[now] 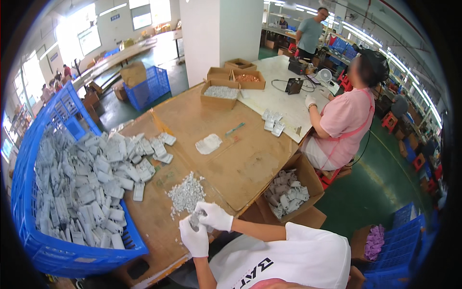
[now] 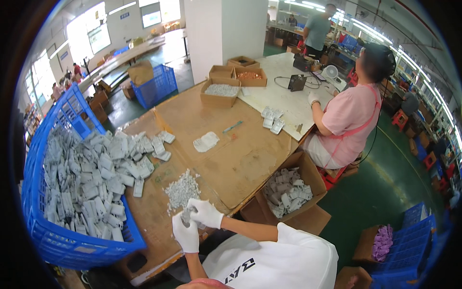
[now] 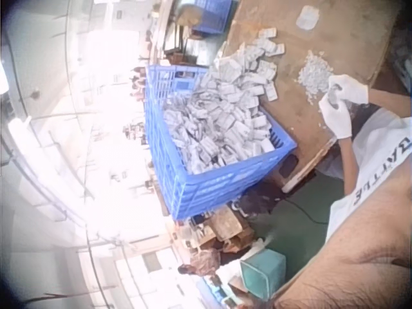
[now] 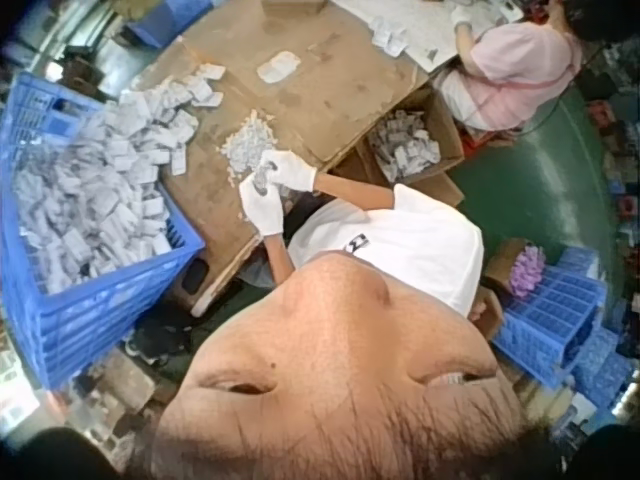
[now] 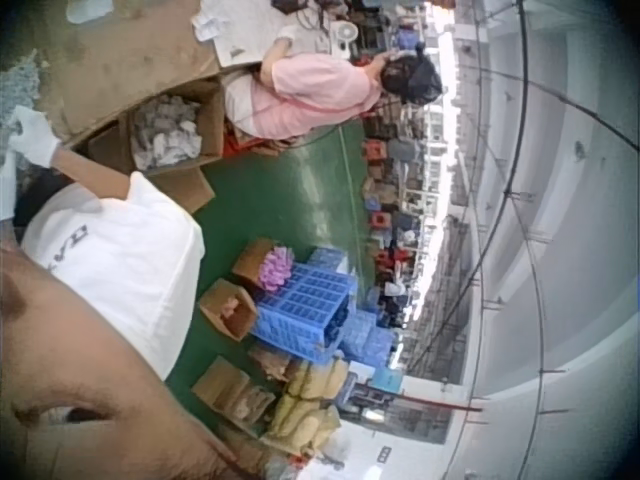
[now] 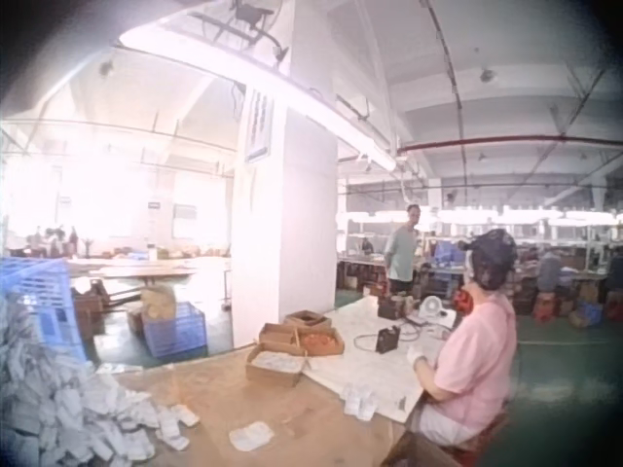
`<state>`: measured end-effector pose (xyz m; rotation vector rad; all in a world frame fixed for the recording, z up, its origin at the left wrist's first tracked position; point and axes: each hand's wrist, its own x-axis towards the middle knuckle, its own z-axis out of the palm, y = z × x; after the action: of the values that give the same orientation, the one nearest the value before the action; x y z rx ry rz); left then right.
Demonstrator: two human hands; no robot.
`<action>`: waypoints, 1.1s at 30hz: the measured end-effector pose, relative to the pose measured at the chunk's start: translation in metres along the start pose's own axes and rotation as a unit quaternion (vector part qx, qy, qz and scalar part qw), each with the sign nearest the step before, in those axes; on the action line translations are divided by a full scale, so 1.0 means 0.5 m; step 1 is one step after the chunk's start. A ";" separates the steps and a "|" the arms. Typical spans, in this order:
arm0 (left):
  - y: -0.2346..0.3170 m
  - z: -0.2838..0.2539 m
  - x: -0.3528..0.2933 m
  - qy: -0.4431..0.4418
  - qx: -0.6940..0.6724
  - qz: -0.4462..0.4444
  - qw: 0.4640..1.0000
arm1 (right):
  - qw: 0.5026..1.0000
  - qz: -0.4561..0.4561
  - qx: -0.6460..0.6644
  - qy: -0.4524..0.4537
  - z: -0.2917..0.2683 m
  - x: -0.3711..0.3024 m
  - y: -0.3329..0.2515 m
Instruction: The person picks up a remote control housing and inserts small metal contacts into it by hand. They then place the assembled housing into a cardboard box and retrieve another from a blue crate to repeat the process.
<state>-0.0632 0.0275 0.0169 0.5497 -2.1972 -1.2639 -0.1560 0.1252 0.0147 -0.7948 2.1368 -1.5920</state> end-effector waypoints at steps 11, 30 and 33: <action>0.047 0.022 0.047 0.045 0.022 -0.037 0.998 | 0.969 0.076 0.237 -0.003 -0.035 0.033 -0.031; 0.035 0.021 0.043 0.051 0.004 -0.003 0.999 | 0.994 0.038 0.078 0.068 0.013 0.050 -0.005; 0.036 0.022 0.043 0.049 0.005 -0.017 0.999 | 0.993 0.039 0.084 0.068 0.009 0.051 -0.004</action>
<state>-0.0880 0.0310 0.0336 0.6422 -2.1221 -1.2174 -0.1726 0.1053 0.0164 -0.5586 2.0609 -1.8028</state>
